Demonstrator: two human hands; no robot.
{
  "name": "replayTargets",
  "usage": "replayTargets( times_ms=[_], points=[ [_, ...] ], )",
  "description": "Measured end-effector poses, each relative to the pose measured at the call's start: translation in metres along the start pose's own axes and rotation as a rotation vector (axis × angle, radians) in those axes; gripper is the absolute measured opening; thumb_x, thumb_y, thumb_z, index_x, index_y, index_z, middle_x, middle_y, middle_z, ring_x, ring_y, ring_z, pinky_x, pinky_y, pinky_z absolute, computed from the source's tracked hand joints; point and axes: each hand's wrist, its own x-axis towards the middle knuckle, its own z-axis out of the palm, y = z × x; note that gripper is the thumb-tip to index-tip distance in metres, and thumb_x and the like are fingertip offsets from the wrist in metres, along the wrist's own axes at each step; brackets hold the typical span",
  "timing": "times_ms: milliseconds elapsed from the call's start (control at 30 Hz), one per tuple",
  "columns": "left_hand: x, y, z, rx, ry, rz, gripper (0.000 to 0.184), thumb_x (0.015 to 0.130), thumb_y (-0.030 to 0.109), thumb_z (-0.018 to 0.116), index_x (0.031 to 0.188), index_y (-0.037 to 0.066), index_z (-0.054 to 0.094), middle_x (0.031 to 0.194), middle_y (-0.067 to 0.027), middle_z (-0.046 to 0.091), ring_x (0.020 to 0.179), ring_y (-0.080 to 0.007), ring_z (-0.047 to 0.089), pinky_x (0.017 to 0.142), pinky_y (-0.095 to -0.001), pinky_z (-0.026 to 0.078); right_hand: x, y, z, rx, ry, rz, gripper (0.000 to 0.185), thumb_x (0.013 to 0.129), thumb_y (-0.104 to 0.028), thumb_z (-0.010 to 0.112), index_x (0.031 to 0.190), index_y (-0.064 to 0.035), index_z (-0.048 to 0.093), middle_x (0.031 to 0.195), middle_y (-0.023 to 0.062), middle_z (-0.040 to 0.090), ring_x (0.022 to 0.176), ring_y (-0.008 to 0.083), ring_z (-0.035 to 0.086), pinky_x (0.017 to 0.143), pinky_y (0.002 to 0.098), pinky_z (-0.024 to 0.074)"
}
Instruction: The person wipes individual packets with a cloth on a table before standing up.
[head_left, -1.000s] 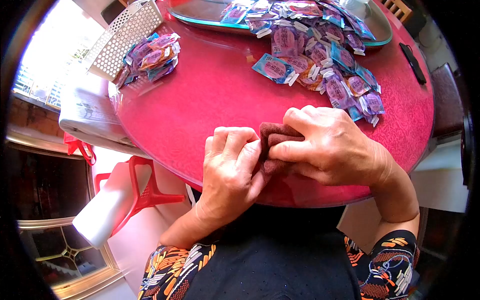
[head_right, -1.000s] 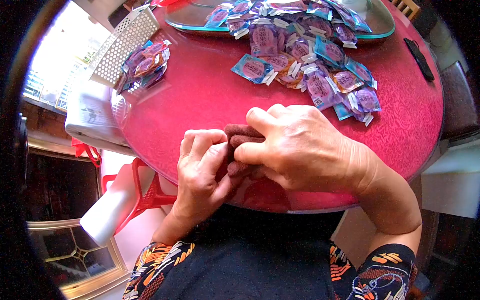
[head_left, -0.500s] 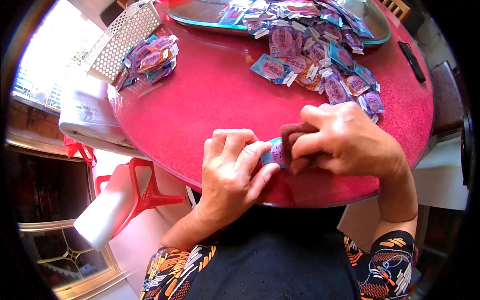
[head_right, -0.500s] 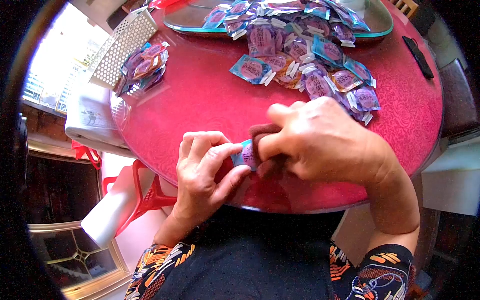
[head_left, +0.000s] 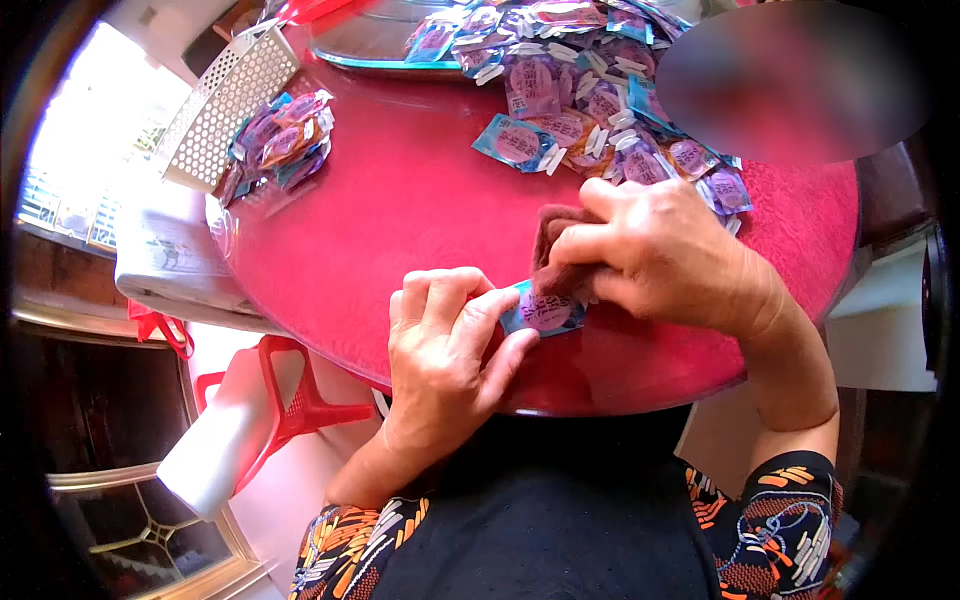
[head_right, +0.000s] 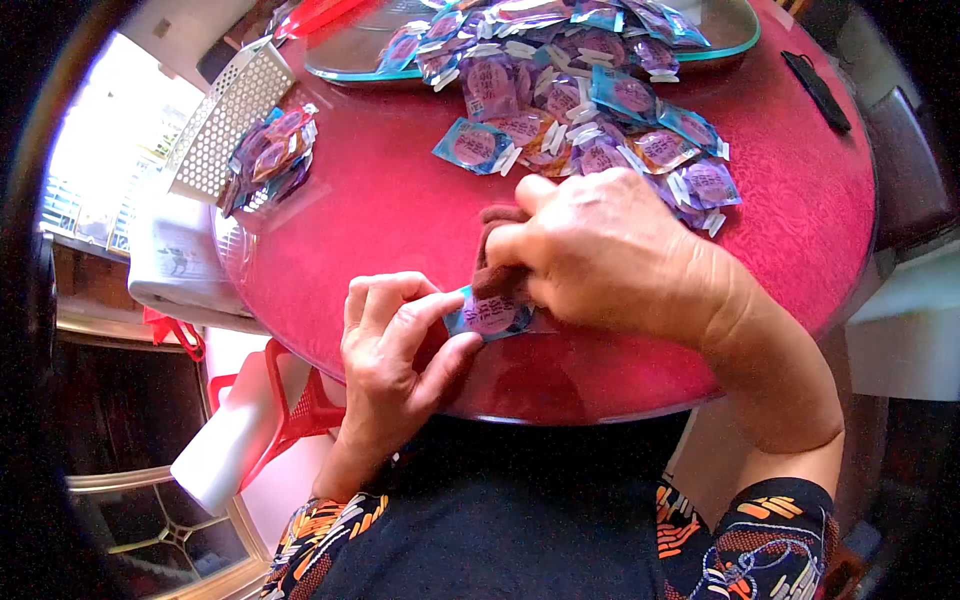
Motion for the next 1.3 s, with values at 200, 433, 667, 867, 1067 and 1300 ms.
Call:
replayTargets(
  times_ms=[200,433,667,867,1067,1300],
  points=[
    [0.001,0.005,-0.004,-0.028,0.015,0.025,0.048,0.078,0.022,0.094,0.119,0.004,0.076,0.11,-0.0135,0.069,0.103,-0.0344,0.063,0.089,-0.0471,0.053,-0.003,0.013,-0.006,0.01,0.012,0.16,0.022,0.084,-0.022,0.083,0.106,-0.0198,0.082,0.099,0.0105,0.072,0.09,0.0356,0.074,0.078,0.0483,0.0577],
    [-0.004,-0.001,0.001,-0.016,0.017,0.092,0.041,0.078,0.017,0.09,0.113,0.004,0.073,0.109,-0.0123,0.065,0.101,-0.0334,0.06,0.088,-0.0472,0.046,-0.004,0.012,-0.006,0.034,0.014,0.178,0.029,0.083,-0.024,0.084,0.111,-0.0178,0.082,0.1,0.013,0.072,0.091,0.0375,0.074,0.081,0.0498,0.0576],
    [-0.003,0.006,-0.001,0.031,0.008,0.099,0.035,0.081,0.008,0.088,0.112,0.004,0.073,0.106,-0.0135,0.068,0.098,-0.0341,0.063,0.087,-0.0471,0.052,-0.005,0.013,-0.009,0.062,0.006,0.177,0.028,0.084,-0.026,0.083,0.111,-0.0175,0.083,0.1,0.0149,0.074,0.093,0.0382,0.075,0.082,0.0505,0.0579],
    [-0.004,0.005,-0.003,0.012,0.053,0.056,0.02,0.089,0.002,0.083,0.107,0.001,0.074,0.099,-0.0135,0.068,0.091,-0.0323,0.064,0.083,-0.0432,0.053,-0.004,0.012,-0.012,0.069,-0.042,0.209,0.026,0.086,-0.026,0.082,0.11,-0.0173,0.083,0.101,0.0155,0.075,0.094,0.0375,0.075,0.084,0.0494,0.0588],
    [-0.005,0.021,-0.024,-0.513,0.087,-0.355,0.008,0.099,-0.001,0.077,0.107,-0.002,0.075,0.082,-0.0065,0.068,0.074,-0.0144,0.062,0.069,-0.0298,0.05,-0.004,0.014,-0.013,0.114,-0.073,0.237,0.025,0.087,-0.027,0.082,0.11,-0.0169,0.084,0.101,0.0151,0.075,0.097,0.0363,0.075,0.086,0.0479,0.059],
    [0.0,-0.001,-0.01,-0.239,0.21,-0.434,0.026,0.096,0.002,0.08,0.122,0.001,0.074,0.087,-0.0059,0.067,0.076,-0.0126,0.064,0.07,-0.0289,0.052,-0.003,0.016,-0.013,0.136,-0.078,0.226,0.026,0.086,-0.028,0.083,0.11,-0.0175,0.084,0.102,0.0146,0.075,0.096,0.0358,0.075,0.086,0.0476,0.0585]
  ],
)
